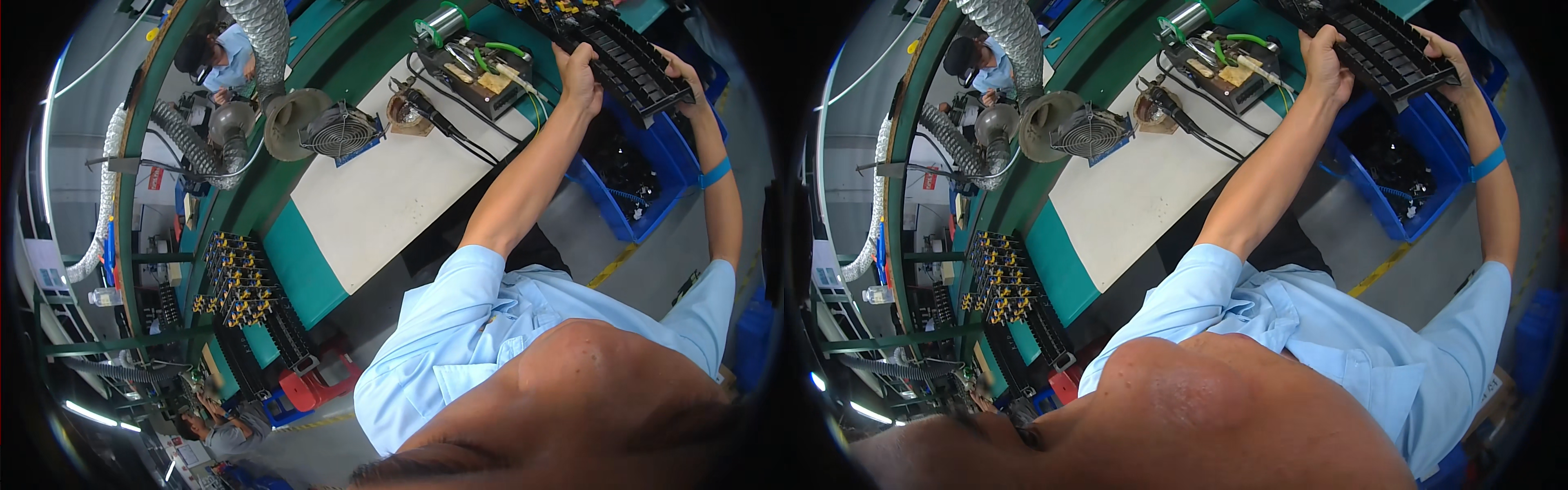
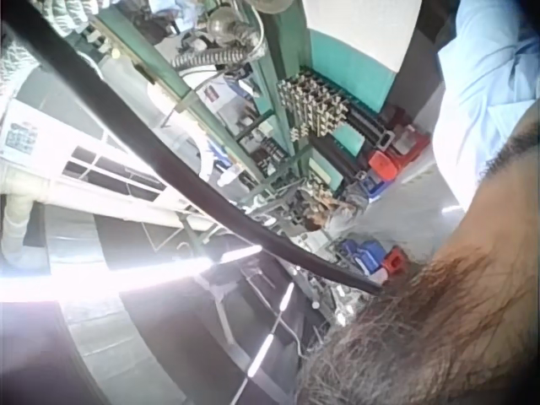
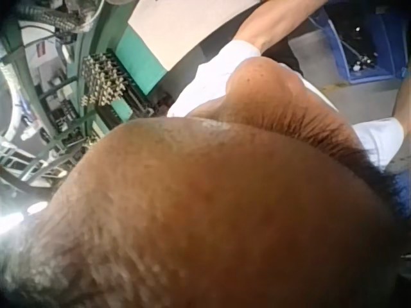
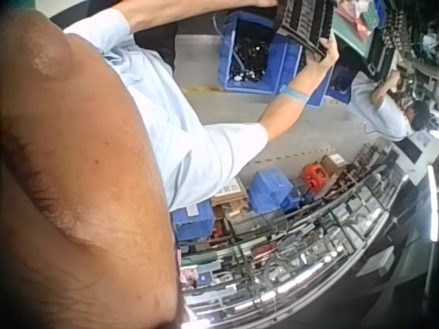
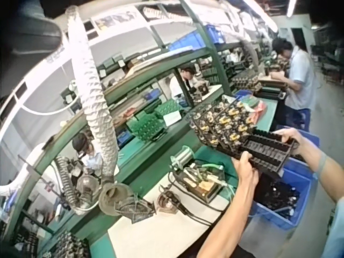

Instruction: Soldering electronic components onto a printed circuit board and trimming the leads.

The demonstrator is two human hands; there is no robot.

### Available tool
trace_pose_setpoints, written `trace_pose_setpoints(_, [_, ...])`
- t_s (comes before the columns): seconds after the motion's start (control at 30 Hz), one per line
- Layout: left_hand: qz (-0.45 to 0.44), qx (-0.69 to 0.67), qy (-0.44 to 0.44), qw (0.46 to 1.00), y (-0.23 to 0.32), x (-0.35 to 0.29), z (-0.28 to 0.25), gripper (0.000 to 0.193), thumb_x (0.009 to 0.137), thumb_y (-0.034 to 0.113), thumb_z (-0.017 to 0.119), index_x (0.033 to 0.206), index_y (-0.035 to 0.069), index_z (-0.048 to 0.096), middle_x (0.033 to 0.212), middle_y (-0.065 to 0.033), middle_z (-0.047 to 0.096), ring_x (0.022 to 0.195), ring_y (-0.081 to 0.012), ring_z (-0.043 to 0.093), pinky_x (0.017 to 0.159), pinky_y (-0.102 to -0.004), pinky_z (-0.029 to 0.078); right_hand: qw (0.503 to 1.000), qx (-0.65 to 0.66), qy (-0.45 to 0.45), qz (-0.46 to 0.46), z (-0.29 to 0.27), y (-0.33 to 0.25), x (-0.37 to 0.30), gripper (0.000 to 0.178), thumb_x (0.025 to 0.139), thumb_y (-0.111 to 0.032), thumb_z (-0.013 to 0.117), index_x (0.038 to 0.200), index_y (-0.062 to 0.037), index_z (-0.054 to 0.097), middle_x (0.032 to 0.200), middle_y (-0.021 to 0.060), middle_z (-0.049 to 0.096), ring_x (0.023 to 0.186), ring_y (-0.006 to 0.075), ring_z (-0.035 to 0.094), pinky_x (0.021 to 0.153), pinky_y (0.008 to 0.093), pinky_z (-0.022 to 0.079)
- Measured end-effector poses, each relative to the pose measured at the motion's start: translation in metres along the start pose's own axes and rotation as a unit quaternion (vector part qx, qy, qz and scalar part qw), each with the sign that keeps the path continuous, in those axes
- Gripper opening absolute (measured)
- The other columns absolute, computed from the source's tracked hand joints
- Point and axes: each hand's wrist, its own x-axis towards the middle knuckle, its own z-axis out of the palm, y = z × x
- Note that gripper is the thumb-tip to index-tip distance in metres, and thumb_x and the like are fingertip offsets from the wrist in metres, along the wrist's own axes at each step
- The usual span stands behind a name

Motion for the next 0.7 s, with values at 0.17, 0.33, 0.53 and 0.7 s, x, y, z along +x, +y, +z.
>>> trace_pose_setpoints(0.17, [0.032,-0.038,0.042,0.998,-0.015,0.022,-0.030,0.057,0.075,0.000,0.045,0.131,0.010,0.040,0.095,-0.0091,0.056,0.075,-0.0176,0.053,0.069,-0.0270,0.046,0.997,0.000,0.065,0.039,0.017,0.011,0.022,0.054,0.091,-0.017,0.050,0.142,0.0035,0.051,0.085,-0.0047,0.065,0.066,0.0008,0.050,0.061,0.0119,0.038])
trace_pose_setpoints(0.33, [0.001,-0.022,0.073,0.997,-0.024,0.025,-0.037,0.061,0.076,0.000,0.046,0.136,0.008,0.038,0.099,-0.0106,0.057,0.080,-0.0181,0.054,0.073,-0.0272,0.046,0.996,0.020,0.001,0.087,-0.028,0.031,0.036,0.058,0.087,-0.013,0.049,0.142,0.0036,0.051,0.102,0.0034,0.070,0.073,0.0049,0.057,0.068,0.0141,0.045])
trace_pose_setpoints(0.53, [0.046,0.074,0.057,0.995,-0.039,0.009,-0.026,0.066,0.084,0.006,0.058,0.144,0.007,0.033,0.117,-0.0138,0.060,0.099,-0.0218,0.059,0.085,-0.0298,0.049,0.991,0.062,-0.057,0.101,-0.047,0.046,0.052,0.058,0.086,-0.014,0.049,0.142,0.0038,0.051,0.118,0.0094,0.069,0.087,0.0124,0.065,0.081,0.0196,0.050])
trace_pose_setpoints(0.7, [-0.086,0.139,-0.048,0.985,-0.025,-0.078,-0.013,0.056,0.085,0.002,0.068,0.134,0.001,0.041,0.122,-0.0174,0.057,0.105,-0.0220,0.060,0.087,-0.0313,0.051,0.992,0.071,-0.017,0.105,-0.067,0.052,0.063,0.056,0.090,-0.019,0.050,0.141,0.0041,0.051,0.126,0.0124,0.067,0.097,0.0180,0.068,0.089,0.0239,0.051])
